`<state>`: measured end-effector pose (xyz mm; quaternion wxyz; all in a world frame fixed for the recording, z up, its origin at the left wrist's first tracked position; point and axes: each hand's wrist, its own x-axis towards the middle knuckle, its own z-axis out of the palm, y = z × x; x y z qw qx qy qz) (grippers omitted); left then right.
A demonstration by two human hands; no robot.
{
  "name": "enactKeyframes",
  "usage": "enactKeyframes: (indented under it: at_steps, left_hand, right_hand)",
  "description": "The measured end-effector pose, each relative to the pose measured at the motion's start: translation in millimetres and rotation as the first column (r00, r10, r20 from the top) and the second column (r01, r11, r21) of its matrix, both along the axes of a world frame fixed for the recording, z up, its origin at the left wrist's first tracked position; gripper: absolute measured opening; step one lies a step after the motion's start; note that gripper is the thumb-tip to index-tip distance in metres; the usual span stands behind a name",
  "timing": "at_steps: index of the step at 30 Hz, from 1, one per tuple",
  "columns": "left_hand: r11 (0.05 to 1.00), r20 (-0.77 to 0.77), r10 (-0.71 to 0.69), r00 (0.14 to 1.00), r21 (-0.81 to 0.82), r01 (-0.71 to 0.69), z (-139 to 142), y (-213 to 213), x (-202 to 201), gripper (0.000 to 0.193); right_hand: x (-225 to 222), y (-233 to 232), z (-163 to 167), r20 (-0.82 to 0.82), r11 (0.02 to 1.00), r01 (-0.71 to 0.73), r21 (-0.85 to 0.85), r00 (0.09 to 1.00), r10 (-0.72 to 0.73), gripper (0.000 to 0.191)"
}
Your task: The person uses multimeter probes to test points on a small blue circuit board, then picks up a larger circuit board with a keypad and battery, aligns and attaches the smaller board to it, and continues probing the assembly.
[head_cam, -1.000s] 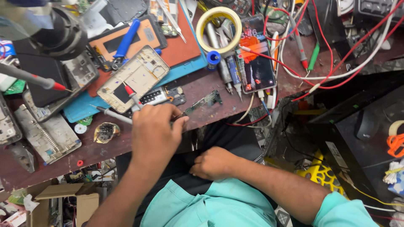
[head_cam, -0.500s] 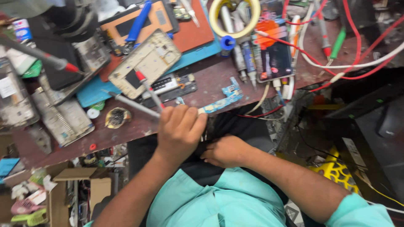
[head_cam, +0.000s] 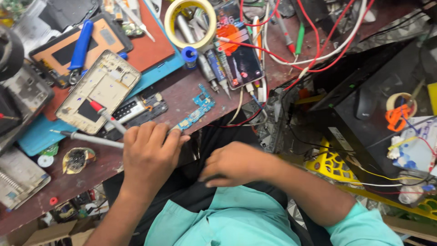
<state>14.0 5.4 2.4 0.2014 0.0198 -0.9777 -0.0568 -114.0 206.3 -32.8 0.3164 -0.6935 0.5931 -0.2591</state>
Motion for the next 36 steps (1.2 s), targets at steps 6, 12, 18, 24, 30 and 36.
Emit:
enactKeyframes:
  at_steps: [6, 12, 18, 24, 30, 36]
  left_hand:
    - [0.999, -0.156, -0.016, 0.988, 0.033, 0.022, 13.4, 5.7, 0.7, 0.022]
    - [0.976, -0.259, -0.126, 0.958, 0.139, 0.166, 17.8, 30.6, -32.0, 0.020]
    - [0.836, -0.260, -0.166, 0.951, 0.475, 0.275, 16.0, 92.8, -118.2, 0.048]
    - [0.793, -0.278, -0.098, 0.956, 0.558, 0.244, 18.4, 97.8, -129.4, 0.023]
    - [0.423, -0.139, 0.386, 0.912, 0.905, -0.042, 57.5, 6.6, -53.8, 0.009]
    - [-0.009, -0.089, 0.536, 0.839, 0.994, 0.111, 64.3, -42.2, 8.1, 0.016]
  right_hand:
    - [-92.8, 65.9, 57.9, -0.486, 0.479, 0.667, 0.570, 0.744, -0.458, 0.047]
    - [-115.5, 74.7, 18.8, 0.046, 0.078, 0.986, 0.150, 0.072, -0.996, 0.030]
    - [-109.7, 76.3, 9.7, 0.477, 0.155, 0.963, 0.220, 0.033, -0.878, 0.017]
    - [-84.7, 65.5, 53.5, 0.571, 0.317, 0.948, -0.033, 0.278, -0.772, 0.020]
    - [-93.5, 35.9, 65.2, 0.054, 0.426, 0.896, -0.127, 0.435, -0.899, 0.021]
    - [-154.4, 7.2, 36.9, -0.255, 0.398, 0.650, -0.648, 0.307, -0.917, 0.018]
